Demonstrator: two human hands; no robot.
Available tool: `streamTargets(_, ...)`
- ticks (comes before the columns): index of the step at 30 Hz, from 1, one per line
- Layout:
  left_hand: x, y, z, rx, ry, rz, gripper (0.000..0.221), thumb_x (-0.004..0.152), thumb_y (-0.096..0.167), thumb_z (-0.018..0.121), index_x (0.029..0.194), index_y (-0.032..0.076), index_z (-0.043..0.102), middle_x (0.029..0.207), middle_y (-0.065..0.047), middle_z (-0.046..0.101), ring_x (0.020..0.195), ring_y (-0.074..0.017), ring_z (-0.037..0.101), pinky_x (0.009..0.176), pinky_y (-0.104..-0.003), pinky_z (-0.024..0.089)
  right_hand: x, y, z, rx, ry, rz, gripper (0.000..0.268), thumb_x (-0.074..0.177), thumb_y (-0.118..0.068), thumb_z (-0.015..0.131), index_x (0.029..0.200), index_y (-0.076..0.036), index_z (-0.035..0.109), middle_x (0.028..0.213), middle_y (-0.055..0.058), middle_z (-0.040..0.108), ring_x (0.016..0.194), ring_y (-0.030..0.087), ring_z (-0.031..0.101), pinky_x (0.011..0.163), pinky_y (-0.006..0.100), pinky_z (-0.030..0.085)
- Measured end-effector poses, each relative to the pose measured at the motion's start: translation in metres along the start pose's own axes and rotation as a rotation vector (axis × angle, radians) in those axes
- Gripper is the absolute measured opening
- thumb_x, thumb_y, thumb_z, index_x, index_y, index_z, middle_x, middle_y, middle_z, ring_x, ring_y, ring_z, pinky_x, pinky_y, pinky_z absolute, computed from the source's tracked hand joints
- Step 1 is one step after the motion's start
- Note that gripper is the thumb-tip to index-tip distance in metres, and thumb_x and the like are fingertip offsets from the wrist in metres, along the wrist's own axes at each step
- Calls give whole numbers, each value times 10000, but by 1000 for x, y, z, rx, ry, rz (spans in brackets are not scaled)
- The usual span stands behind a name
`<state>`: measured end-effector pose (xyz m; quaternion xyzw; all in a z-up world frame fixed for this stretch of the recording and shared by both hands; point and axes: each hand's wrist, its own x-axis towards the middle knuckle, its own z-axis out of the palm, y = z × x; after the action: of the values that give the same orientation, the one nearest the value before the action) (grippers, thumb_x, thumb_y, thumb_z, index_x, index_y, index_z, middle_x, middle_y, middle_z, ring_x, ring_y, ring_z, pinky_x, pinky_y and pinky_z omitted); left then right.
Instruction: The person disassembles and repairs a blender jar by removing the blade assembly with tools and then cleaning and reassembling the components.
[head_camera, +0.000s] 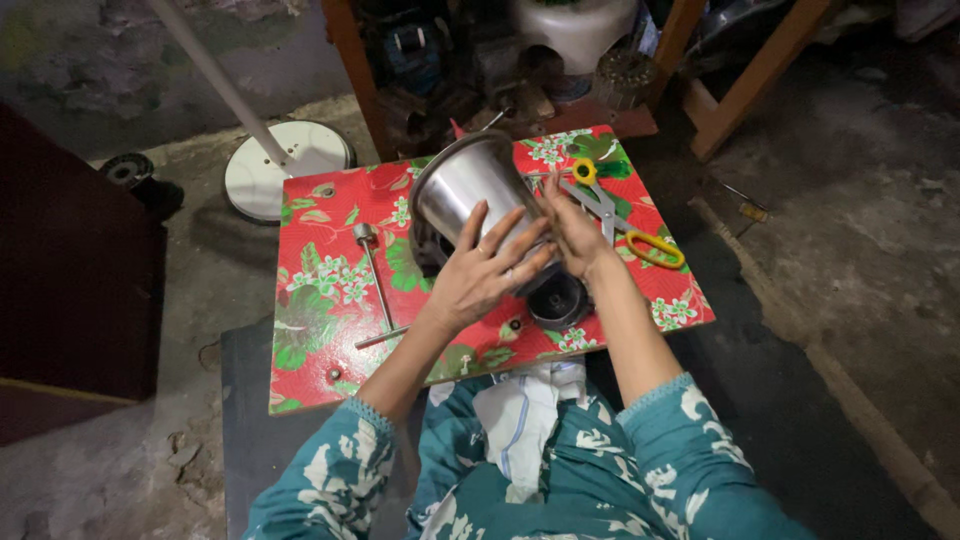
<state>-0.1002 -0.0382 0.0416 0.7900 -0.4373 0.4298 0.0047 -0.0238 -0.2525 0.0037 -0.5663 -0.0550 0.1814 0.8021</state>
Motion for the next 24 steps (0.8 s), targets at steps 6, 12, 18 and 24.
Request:
streamTargets(6,-16,-20,-4,-404,-171,-265,829,687,291,752,1470,264,481,1542,-138,445,1441,-330,428,1240,-446,329,10,16,12,316,-137,-44,743,836,-576,748,1355,-81,557,1208,77,698,1066,232,709,920,408,591)
streamTargets(12,-49,-20,29,-442,250,-733,1051,642,22,796,1576,78,316,1558,-281,353,1451,-451,400,1220,-434,378,6,23,24,282,-55,-257,806,754,-298,863,1451,-114,504,1288,44,638,1220,221,602,1073,409,470)
streamTargets(18,-71,-18,67,-1588,498,-1068,1001,752,18,695,1651,60,260,1575,-185,434,1434,-312,499,1195,-424,448,3,24,26,200,-92,-385,956,696,-210,877,1535,-94,435,1403,64,570,1348,253,509,1171,395,408)
streamTargets(24,-55,-15,56,-1510,376,-1064,1158,588,25,915,1537,22,251,1451,-188,492,1303,-267,548,1090,-405,496,0,30,28,94,-153,-423,1106,592,-12,830,1573,-92,325,1460,57,515,1390,238,480,1212,402,373)
